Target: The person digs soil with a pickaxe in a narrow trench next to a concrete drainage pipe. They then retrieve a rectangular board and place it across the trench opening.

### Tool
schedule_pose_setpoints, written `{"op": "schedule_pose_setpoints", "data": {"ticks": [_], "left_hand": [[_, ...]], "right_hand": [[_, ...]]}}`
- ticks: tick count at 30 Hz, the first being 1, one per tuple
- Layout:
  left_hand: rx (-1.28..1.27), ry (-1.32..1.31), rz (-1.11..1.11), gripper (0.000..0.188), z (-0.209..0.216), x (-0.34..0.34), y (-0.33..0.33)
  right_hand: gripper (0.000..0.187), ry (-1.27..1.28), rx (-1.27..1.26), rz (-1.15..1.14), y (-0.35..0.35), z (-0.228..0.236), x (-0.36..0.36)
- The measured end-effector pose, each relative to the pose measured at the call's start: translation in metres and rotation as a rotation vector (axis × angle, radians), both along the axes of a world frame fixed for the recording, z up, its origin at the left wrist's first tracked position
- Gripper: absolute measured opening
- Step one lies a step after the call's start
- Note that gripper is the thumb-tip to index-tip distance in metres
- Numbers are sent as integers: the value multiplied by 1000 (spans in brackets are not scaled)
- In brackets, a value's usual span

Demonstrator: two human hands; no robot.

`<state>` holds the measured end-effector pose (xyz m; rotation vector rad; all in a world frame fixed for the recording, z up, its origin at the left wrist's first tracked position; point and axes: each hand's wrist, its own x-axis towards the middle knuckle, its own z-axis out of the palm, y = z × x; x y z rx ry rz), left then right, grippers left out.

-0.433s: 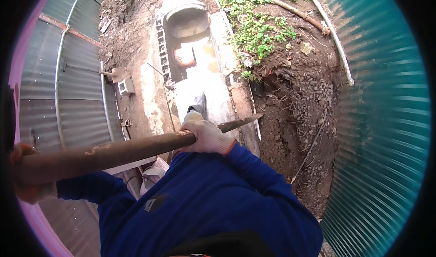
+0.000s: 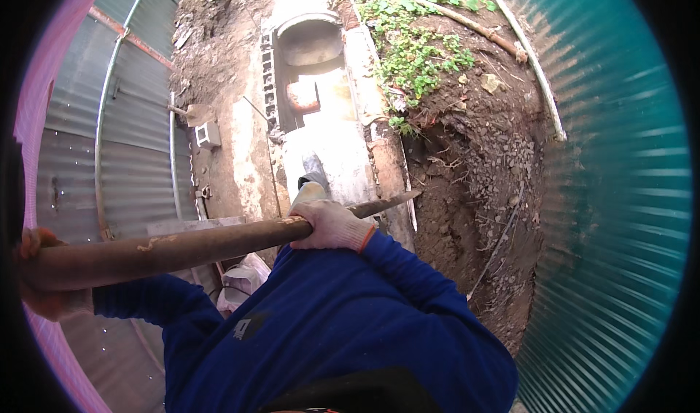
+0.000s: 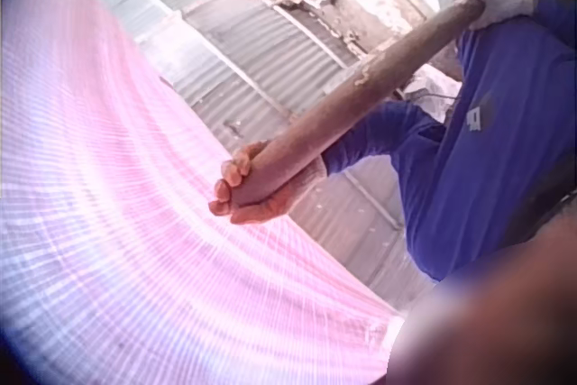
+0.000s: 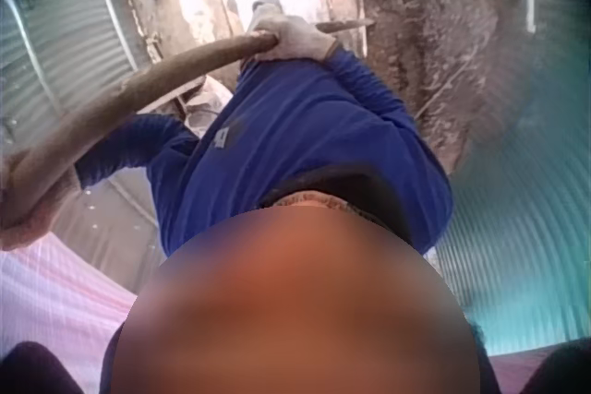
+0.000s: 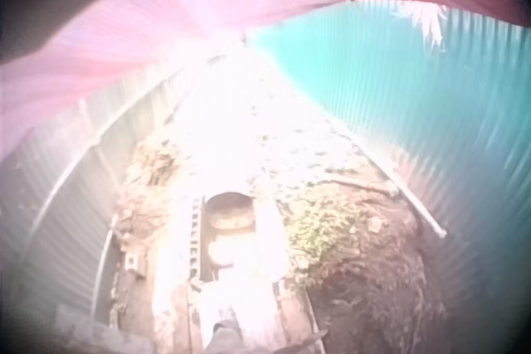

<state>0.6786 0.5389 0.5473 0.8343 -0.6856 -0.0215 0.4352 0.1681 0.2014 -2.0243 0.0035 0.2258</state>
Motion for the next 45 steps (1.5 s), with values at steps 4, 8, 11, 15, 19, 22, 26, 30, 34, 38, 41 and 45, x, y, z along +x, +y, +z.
{"op": "schedule_pose_setpoints", "data": {"ticks": [4,8,11,15,19,22,26,30,34,38,41,45], "left_hand": [[-33,-121,51,29,-9,1,-10],[-129,-150,-9,43,-12,4,-26],[-79,-54,-272,41,-3,7,-36],[15,-19,97,33,9,7,-54],[-45,-184,201,42,-6,6,-93],[-145,-201,383,46,-22,21,-131],[-75,-721,833,52,-53,42,-176],[-328,-277,211,43,-39,52,-207],[-306,-255,289,38,-28,45,-200],[-327,-162,253,40,-30,41,-184],[-326,-182,307,40,-36,45,-174],[-356,-198,330,38,-40,38,-166]], "right_hand": [[56,53,44,-31,0,-2,-8],[58,-25,38,-95,-4,-6,-13],[57,-78,12,-145,-9,-7,-15],[60,-76,22,-212,-14,-3,-15],[50,-127,54,-249,-19,6,-12],[52,-86,40,-248,-25,5,-2],[55,-114,94,-310,-21,-15,14],[45,89,159,-366,-34,-37,33],[55,250,15,-257,-47,-38,55],[60,346,-51,-131,-44,-30,66],[59,265,-229,-56,-34,-29,68],[56,206,-112,-101,-22,-33,57]]}}
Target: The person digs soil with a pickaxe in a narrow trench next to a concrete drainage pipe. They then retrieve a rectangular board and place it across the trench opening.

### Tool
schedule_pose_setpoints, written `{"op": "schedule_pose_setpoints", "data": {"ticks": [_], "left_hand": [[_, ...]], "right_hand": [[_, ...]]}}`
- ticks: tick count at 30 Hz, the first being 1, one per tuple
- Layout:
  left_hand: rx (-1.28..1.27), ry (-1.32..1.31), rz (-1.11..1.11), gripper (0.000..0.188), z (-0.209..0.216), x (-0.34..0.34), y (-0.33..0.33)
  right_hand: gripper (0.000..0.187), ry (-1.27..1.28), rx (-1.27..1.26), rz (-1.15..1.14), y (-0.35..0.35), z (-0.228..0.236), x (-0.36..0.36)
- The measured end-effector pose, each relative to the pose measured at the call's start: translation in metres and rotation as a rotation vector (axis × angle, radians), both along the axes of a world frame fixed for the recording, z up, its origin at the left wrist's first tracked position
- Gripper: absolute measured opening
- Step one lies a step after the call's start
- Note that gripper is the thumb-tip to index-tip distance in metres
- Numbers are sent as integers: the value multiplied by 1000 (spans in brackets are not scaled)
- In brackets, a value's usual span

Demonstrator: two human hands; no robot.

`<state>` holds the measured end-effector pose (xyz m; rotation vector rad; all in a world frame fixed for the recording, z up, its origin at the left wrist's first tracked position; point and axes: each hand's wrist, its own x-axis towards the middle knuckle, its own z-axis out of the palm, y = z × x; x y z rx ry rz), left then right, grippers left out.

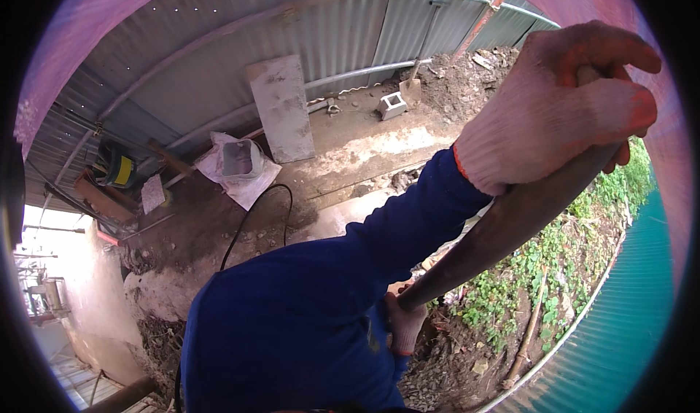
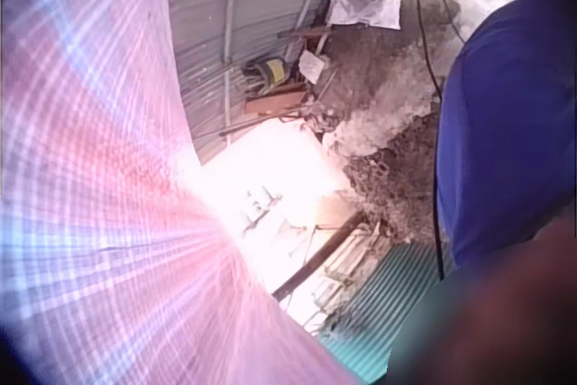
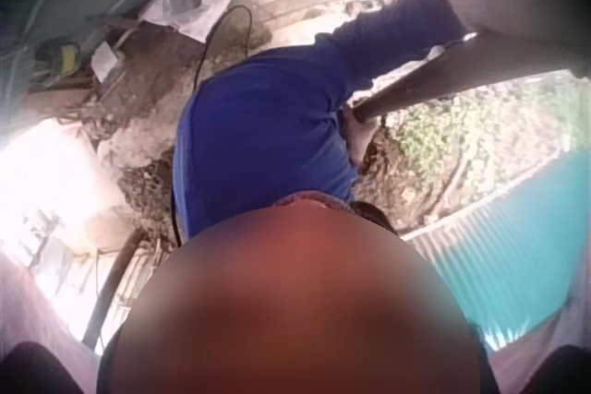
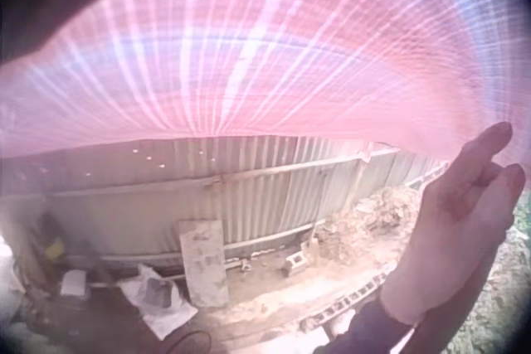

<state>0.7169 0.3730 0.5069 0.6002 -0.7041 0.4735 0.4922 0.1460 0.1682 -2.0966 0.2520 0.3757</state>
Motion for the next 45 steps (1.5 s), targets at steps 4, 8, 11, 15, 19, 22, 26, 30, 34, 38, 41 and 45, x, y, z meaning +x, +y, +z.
{"op": "schedule_pose_setpoints", "data": {"ticks": [4,8,11,15,19,22,26,30,34,38,41,45], "left_hand": [[-54,-30,2,34,3,-13,9],[-122,-61,-10,30,0,-23,24],[-176,-79,-53,27,-5,-30,38],[-123,43,58,19,-8,-37,57],[39,-114,362,11,-14,-32,80],[153,-49,441,10,-22,-29,95],[101,108,279,11,-23,-39,99],[96,92,332,15,-15,-50,88],[112,14,302,16,-14,-42,67],[215,-73,475,17,-9,-26,51],[62,-246,838,17,-3,-28,49],[59,41,279,23,-15,-56,77]], "right_hand": [[54,3,55,-86,13,-5,-16],[53,-32,58,-102,33,-2,-27],[52,-54,18,-65,48,5,-31],[50,76,-6,32,58,6,-39],[46,41,202,52,57,-7,-43],[45,79,187,120,54,-19,-38],[44,91,200,186,52,-27,-28],[43,89,211,226,53,-25,-24],[43,69,228,250,51,-29,-23],[42,59,234,243,43,-39,-23],[42,50,234,257,38,-43,-28],[41,29,237,314,50,-33,-43]]}}
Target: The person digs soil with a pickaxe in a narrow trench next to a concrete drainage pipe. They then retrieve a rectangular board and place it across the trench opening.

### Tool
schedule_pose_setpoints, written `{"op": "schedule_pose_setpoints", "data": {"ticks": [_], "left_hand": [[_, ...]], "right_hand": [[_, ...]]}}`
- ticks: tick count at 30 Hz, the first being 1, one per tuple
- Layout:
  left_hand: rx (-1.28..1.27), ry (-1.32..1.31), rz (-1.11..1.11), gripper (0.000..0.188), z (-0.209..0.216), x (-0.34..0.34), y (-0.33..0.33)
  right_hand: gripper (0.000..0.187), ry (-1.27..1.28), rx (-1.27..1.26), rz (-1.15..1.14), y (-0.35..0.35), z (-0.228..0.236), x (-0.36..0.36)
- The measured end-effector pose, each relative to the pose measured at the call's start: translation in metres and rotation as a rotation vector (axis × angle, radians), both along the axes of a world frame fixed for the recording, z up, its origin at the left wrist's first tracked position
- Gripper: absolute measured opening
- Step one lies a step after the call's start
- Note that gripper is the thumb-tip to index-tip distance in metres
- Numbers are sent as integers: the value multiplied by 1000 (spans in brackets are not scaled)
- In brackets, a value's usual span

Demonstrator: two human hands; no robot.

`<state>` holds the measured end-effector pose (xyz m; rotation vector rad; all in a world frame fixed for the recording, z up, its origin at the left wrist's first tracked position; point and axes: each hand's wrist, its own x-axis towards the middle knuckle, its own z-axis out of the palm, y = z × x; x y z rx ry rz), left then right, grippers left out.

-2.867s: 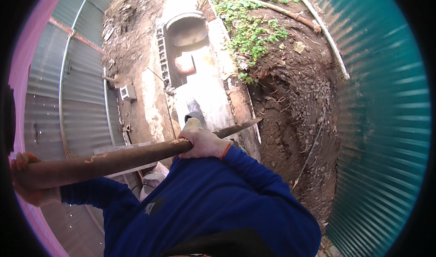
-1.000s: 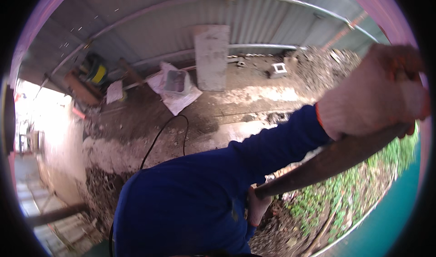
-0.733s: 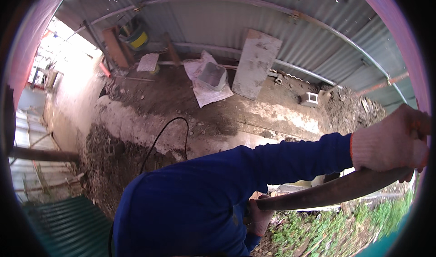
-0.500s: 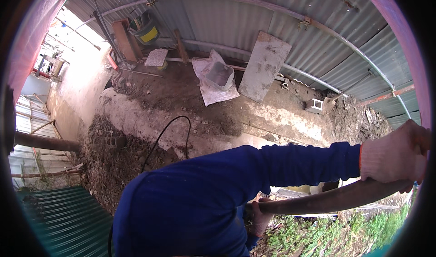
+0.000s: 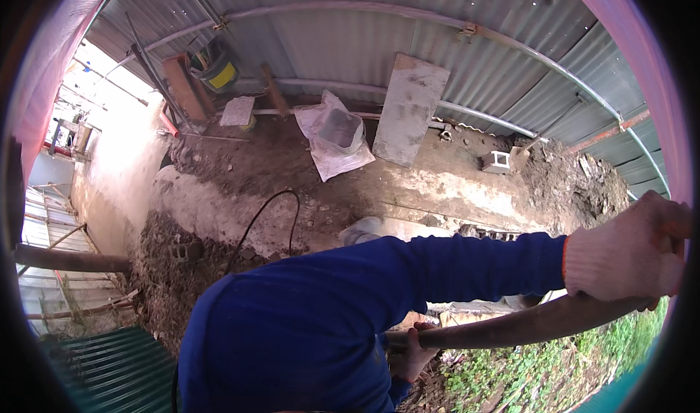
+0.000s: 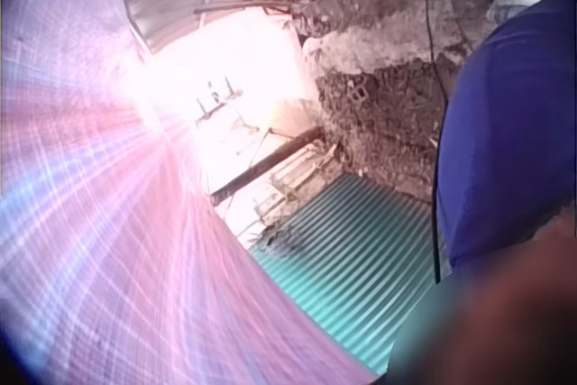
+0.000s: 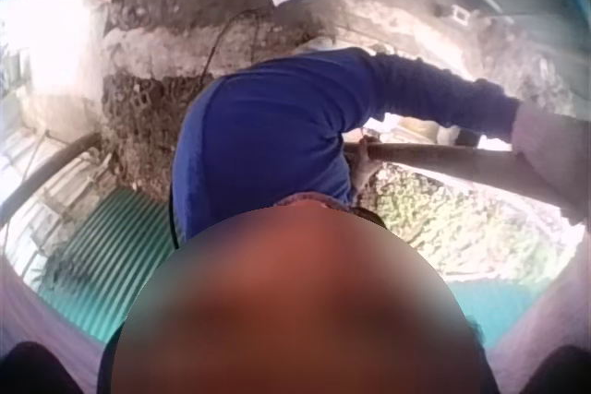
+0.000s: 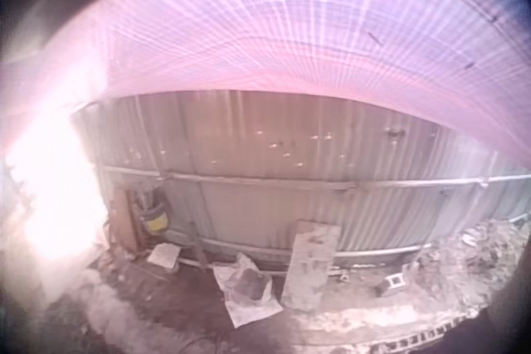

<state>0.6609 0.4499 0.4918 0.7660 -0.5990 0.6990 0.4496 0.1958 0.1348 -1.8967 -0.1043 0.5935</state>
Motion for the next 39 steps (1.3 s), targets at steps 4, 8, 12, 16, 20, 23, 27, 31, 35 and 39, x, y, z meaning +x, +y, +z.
{"op": "schedule_pose_setpoints", "data": {"ticks": [4,8,12,16,20,23,27,31,35,39], "left_hand": [[-140,-10,-227,50,-23,-23,59],[-115,15,-162,49,-40,-49,120],[-6,202,-42,63,-60,-92,176],[40,286,178,69,-91,-132,206],[211,394,494,84,-137,-171,219],[602,711,480,97,-190,-213,247],[1154,1053,320,81,-282,-298,285],[1159,1516,490,71,-376,-439,311],[856,2207,665,61,-443,-620,278],[-509,2318,593,45,-495,-755,193]], "right_hand": [[40,282,146,-144,41,12,-11],[41,165,1,-38,88,9,-16],[44,141,-1,0,124,1,-24],[40,10,20,86,171,3,-27],[32,-129,115,47,231,19,-22],[30,-288,52,150,266,26,-10],[34,-194,-54,190,299,3,13],[48,-292,-158,254,326,-34,52],[45,-329,-34,375,341,-55,80],[40,-105,39,475,342,-68,83]]}}
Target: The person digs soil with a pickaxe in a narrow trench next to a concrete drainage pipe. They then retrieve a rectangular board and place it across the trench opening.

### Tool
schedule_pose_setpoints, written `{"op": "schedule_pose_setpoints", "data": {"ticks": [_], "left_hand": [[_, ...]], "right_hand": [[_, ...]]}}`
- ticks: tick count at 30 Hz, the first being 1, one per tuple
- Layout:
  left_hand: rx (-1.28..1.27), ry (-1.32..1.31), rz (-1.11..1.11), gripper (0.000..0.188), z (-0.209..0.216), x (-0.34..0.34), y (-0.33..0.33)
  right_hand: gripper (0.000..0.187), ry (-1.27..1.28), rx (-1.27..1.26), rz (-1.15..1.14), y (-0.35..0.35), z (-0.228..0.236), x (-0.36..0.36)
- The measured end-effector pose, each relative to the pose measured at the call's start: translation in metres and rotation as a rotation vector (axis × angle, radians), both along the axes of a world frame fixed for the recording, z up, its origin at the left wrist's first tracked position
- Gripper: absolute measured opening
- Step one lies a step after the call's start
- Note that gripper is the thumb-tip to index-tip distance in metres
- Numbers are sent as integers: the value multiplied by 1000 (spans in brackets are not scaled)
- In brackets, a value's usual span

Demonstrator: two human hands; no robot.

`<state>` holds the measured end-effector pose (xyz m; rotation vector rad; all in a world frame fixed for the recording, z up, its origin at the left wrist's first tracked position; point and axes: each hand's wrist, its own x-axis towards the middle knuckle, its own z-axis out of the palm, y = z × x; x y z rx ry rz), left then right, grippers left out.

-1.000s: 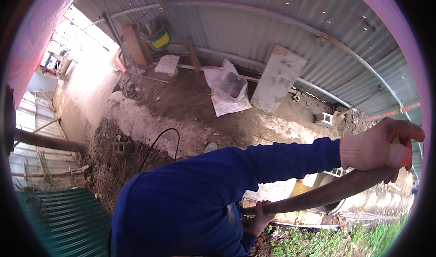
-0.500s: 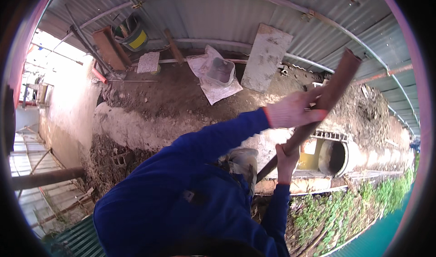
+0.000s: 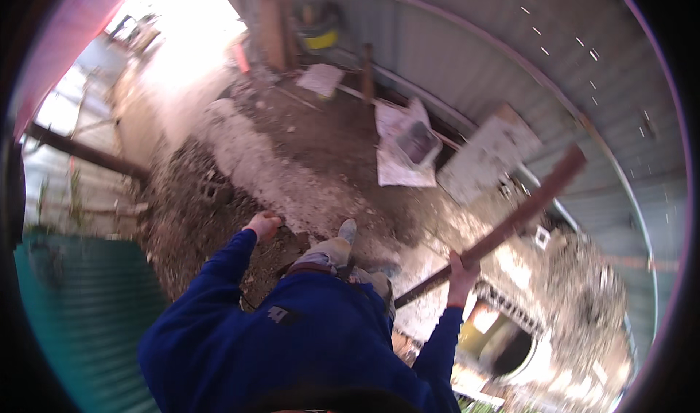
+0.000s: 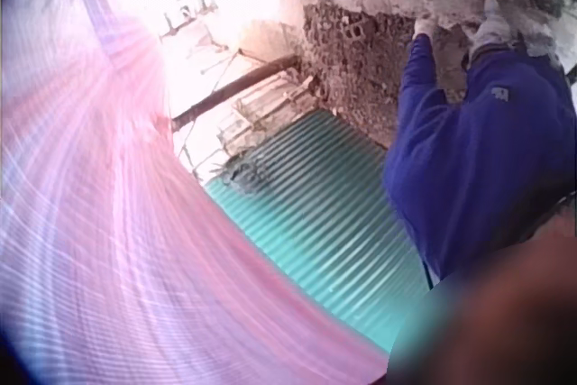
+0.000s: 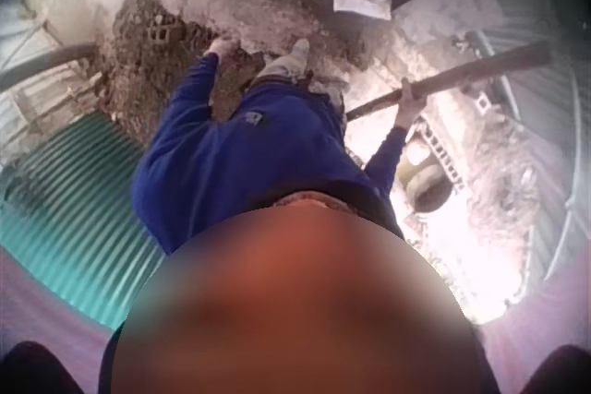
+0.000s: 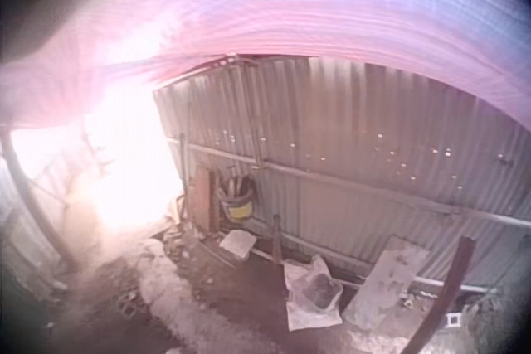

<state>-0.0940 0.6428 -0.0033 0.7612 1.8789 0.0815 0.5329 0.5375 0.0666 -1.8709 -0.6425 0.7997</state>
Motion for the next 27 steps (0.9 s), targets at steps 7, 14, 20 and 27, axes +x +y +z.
{"op": "schedule_pose_setpoints", "data": {"ticks": [7,14,20,27], "left_hand": [[-40,-130,284,58,-41,-40,-117],[-12,-191,233,53,-63,-92,-73],[240,-591,771,23,-83,-192,-24],[26,-440,774,26,-87,-225,48]], "right_hand": [[34,212,49,23,42,-34,-5],[42,76,-29,-136,105,-72,-36],[45,-94,-78,-142,129,-83,-88],[54,-345,-116,-367,185,-55,-96]]}}
